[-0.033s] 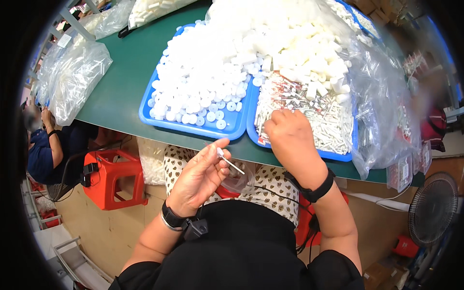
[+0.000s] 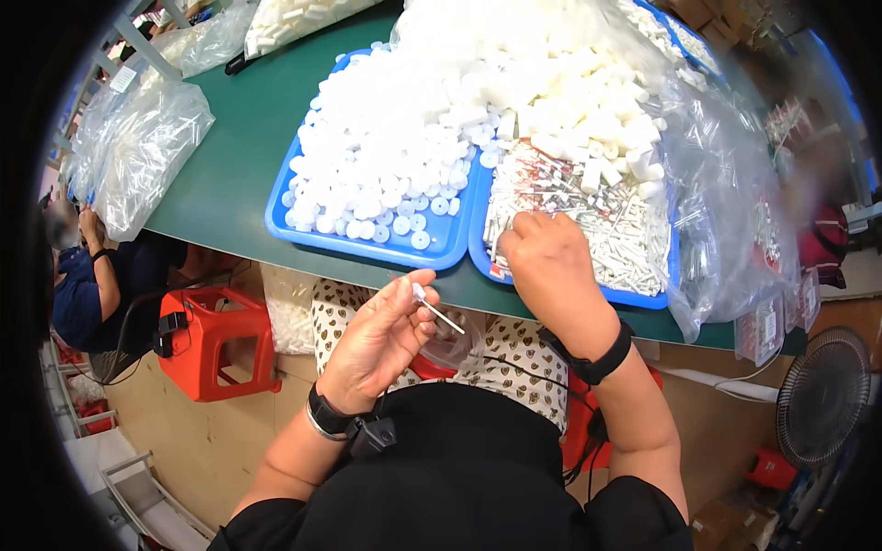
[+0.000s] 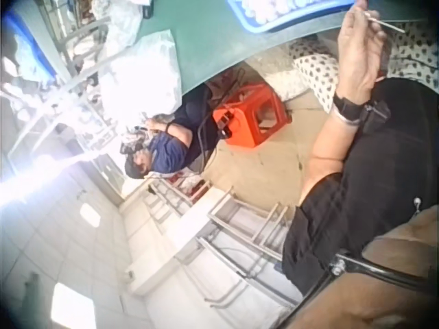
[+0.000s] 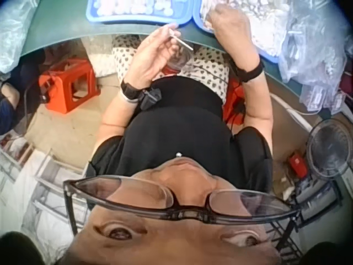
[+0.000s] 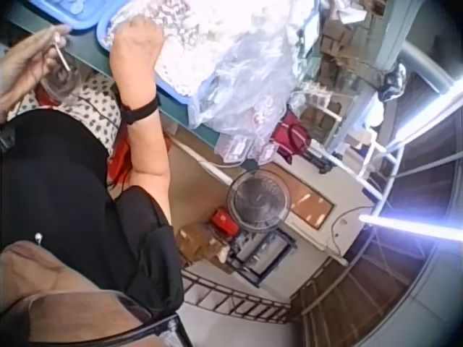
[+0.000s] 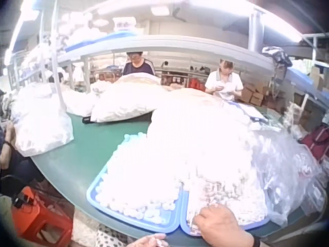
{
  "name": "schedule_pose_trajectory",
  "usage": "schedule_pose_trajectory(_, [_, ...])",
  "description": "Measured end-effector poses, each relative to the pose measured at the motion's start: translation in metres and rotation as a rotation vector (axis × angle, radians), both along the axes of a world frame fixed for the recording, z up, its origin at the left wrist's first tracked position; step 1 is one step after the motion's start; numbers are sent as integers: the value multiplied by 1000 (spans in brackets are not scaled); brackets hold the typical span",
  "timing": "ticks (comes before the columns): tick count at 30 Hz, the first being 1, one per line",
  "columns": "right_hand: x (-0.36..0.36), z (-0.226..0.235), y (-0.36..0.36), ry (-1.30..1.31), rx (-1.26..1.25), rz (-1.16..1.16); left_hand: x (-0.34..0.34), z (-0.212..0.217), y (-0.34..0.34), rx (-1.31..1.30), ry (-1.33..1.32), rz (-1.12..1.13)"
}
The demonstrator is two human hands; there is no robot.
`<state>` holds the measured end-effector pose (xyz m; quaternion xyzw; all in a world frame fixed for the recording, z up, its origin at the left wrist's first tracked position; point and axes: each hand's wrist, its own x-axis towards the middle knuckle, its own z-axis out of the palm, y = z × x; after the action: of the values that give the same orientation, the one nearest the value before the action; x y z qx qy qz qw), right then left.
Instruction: The person sits at a green workbench and repeatedly picks up small white plastic caps and cylindrical white components from blue trays. They insert the cylindrical components into the caps by hand, one at a time, and place the assembled units into a clear plastic bag on the table.
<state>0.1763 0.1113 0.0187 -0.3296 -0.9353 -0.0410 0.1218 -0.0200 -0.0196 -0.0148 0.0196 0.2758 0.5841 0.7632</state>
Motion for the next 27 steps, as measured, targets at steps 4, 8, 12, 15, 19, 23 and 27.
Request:
schedule_pose_trajectory(4, [-1, 1, 1, 106, -115, -22, -2, 3, 2, 28, 23, 8])
schedule_pose_trajectory(8, [2, 6, -5, 337, -248, -42, -5, 12, 4, 39, 31, 49])
schedule_pose_trajectory(12, [6, 17, -26, 458, -410, -54, -6, 10, 9, 57, 45, 98])
schedule_pose_trajectory(15, [4, 15, -43, 474, -456, 42, -4, 11, 10, 60, 43, 144])
schedule_pose_trajectory(19, [3, 12, -51, 514, -493, 65, 0, 10, 11, 61, 36, 146])
schedule_pose_trajectory(23, [3, 12, -53, 535, -465, 57, 3, 7, 11, 65, 58, 141])
schedule_pose_trajectory(27, [1, 11, -53, 534, -422, 84, 5, 4, 10, 57, 93, 138])
